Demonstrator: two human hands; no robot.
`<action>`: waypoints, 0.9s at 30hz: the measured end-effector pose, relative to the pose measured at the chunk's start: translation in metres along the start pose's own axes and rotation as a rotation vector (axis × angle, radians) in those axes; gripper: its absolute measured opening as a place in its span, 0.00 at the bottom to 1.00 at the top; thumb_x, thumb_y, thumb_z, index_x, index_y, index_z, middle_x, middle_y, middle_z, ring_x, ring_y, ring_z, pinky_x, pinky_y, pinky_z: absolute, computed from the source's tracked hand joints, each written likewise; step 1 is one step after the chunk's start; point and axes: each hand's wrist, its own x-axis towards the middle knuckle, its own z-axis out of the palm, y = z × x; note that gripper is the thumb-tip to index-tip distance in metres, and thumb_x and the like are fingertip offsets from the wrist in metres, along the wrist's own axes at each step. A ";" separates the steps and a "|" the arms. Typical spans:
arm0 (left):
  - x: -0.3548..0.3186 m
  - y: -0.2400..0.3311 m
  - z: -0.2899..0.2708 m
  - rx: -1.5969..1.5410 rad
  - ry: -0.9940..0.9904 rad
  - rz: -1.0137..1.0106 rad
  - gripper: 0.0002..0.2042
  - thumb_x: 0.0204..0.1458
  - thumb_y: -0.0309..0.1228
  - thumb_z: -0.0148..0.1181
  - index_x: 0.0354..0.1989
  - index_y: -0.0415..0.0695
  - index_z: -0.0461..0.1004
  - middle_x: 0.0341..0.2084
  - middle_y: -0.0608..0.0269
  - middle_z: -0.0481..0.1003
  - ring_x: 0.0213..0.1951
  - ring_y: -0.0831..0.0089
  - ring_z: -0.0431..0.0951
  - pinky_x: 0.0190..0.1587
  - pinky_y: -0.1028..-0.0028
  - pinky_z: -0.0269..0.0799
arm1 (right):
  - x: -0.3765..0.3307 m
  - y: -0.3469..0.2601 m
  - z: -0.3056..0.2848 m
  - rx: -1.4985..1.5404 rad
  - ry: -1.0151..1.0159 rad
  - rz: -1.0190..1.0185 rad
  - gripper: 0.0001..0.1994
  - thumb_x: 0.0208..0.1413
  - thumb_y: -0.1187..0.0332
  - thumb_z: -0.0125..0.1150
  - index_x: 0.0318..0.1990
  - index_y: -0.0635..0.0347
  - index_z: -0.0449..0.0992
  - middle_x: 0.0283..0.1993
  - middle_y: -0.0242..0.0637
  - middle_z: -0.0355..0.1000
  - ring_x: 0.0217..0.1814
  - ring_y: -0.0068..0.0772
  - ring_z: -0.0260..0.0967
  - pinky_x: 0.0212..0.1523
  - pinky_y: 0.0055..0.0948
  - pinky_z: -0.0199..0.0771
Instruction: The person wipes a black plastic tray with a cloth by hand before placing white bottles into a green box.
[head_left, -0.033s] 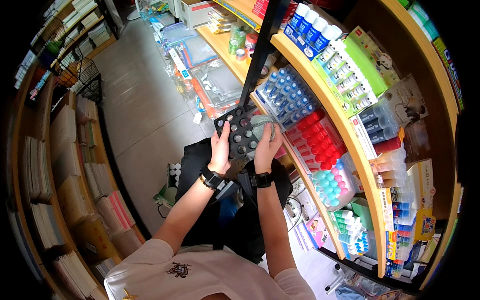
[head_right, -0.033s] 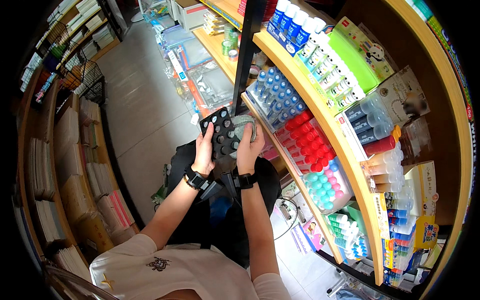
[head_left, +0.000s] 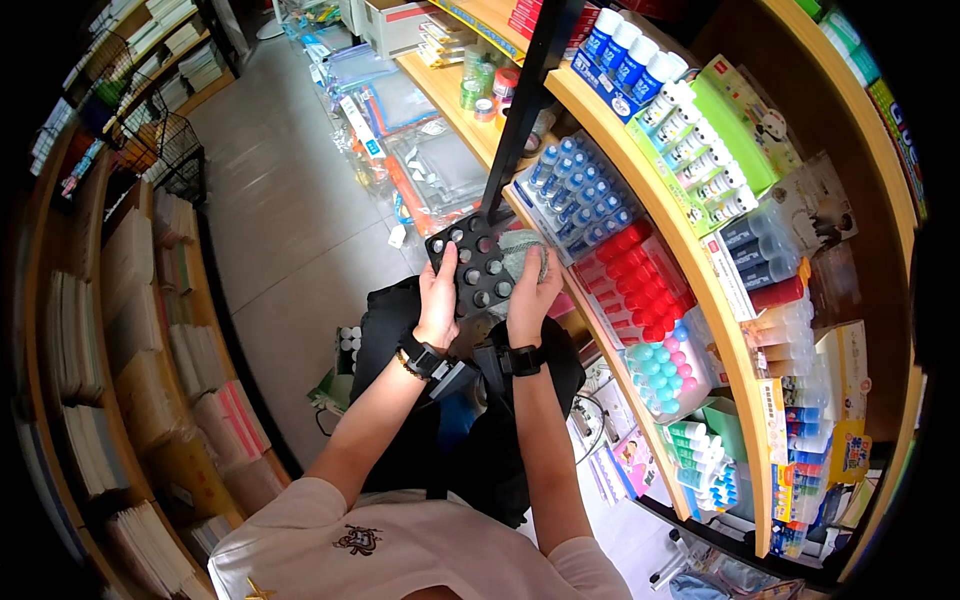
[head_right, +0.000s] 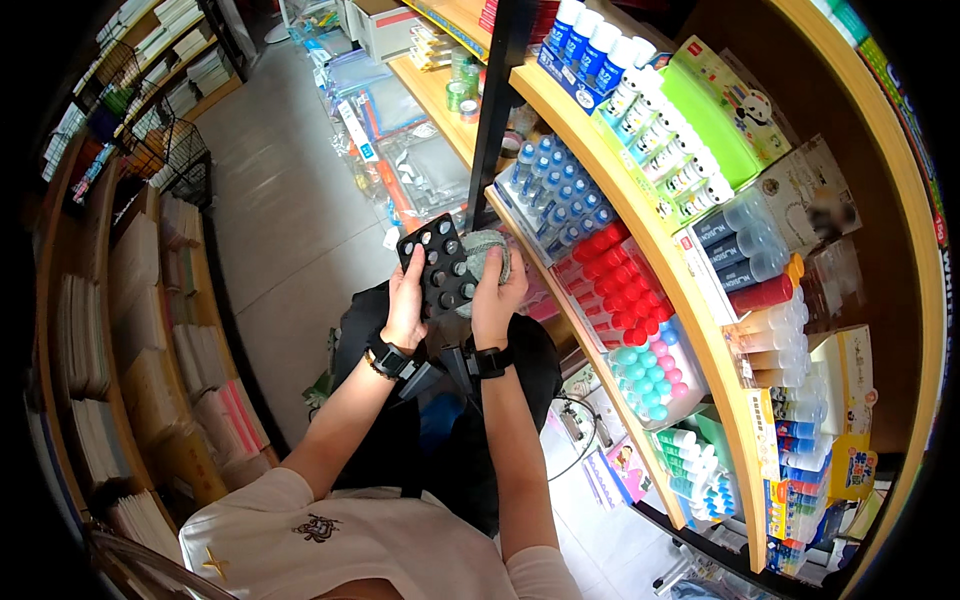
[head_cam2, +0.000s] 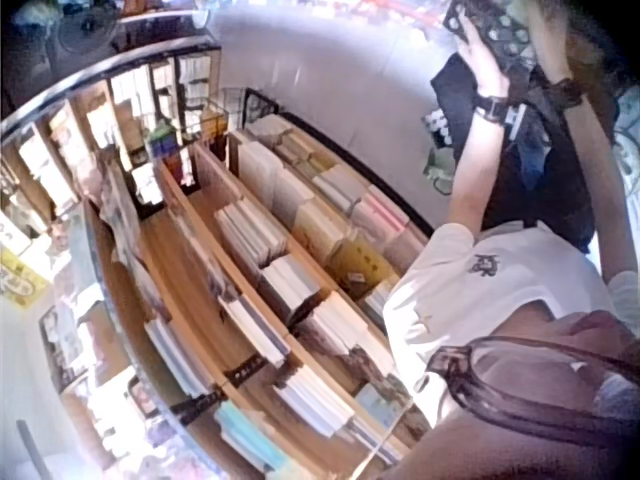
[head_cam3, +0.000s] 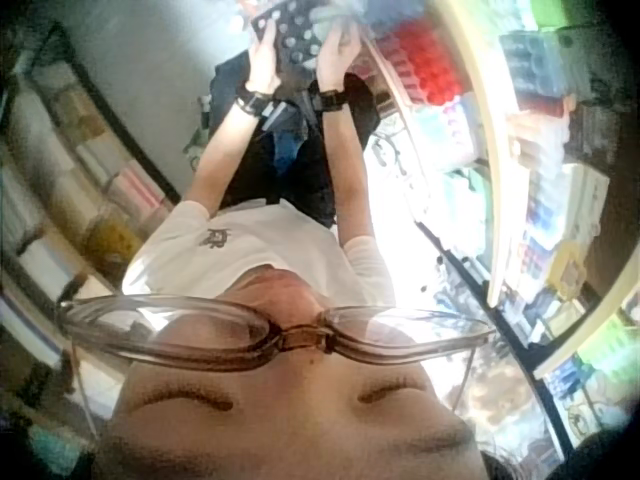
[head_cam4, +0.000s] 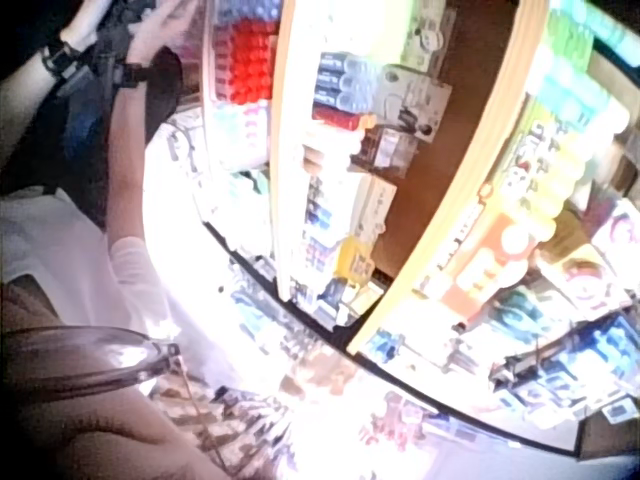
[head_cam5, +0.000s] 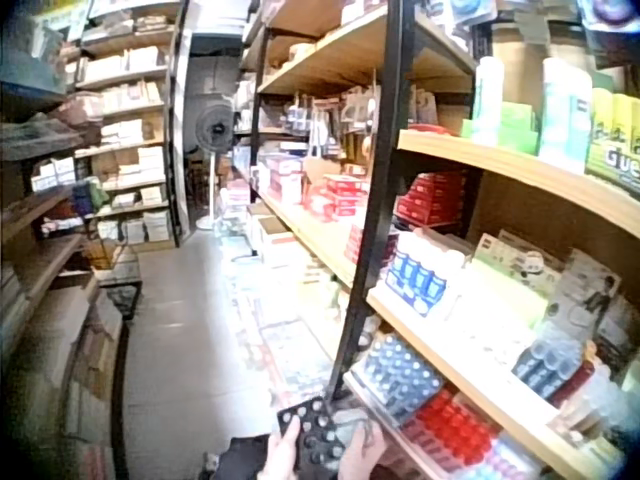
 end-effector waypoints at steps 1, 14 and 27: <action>0.001 0.005 -0.003 0.003 0.008 0.013 0.14 0.57 0.39 0.52 0.45 0.42 0.68 0.37 0.67 0.73 0.36 0.79 0.73 0.38 0.78 0.69 | -0.001 0.001 0.004 0.022 -0.052 -0.007 0.11 0.59 0.66 0.49 0.38 0.67 0.71 0.34 0.32 0.70 0.35 0.20 0.63 0.39 0.21 0.63; 0.021 0.057 -0.059 -0.163 0.262 0.100 0.13 0.56 0.43 0.52 0.39 0.47 0.70 0.30 0.71 0.74 0.26 0.82 0.73 0.24 0.79 0.67 | -0.027 0.022 0.067 0.265 -0.706 0.051 0.22 0.52 0.79 0.56 0.56 0.68 0.63 0.50 0.36 0.68 0.49 0.22 0.65 0.48 0.21 0.66; -0.009 0.041 -0.013 0.365 -0.326 -0.200 0.13 0.51 0.28 0.59 0.45 0.45 0.68 0.30 0.68 0.74 0.32 0.76 0.76 0.33 0.73 0.76 | 0.024 0.032 -0.011 0.066 -0.062 -0.028 0.15 0.48 0.80 0.58 0.46 0.68 0.69 0.44 0.34 0.70 0.44 0.23 0.67 0.47 0.21 0.65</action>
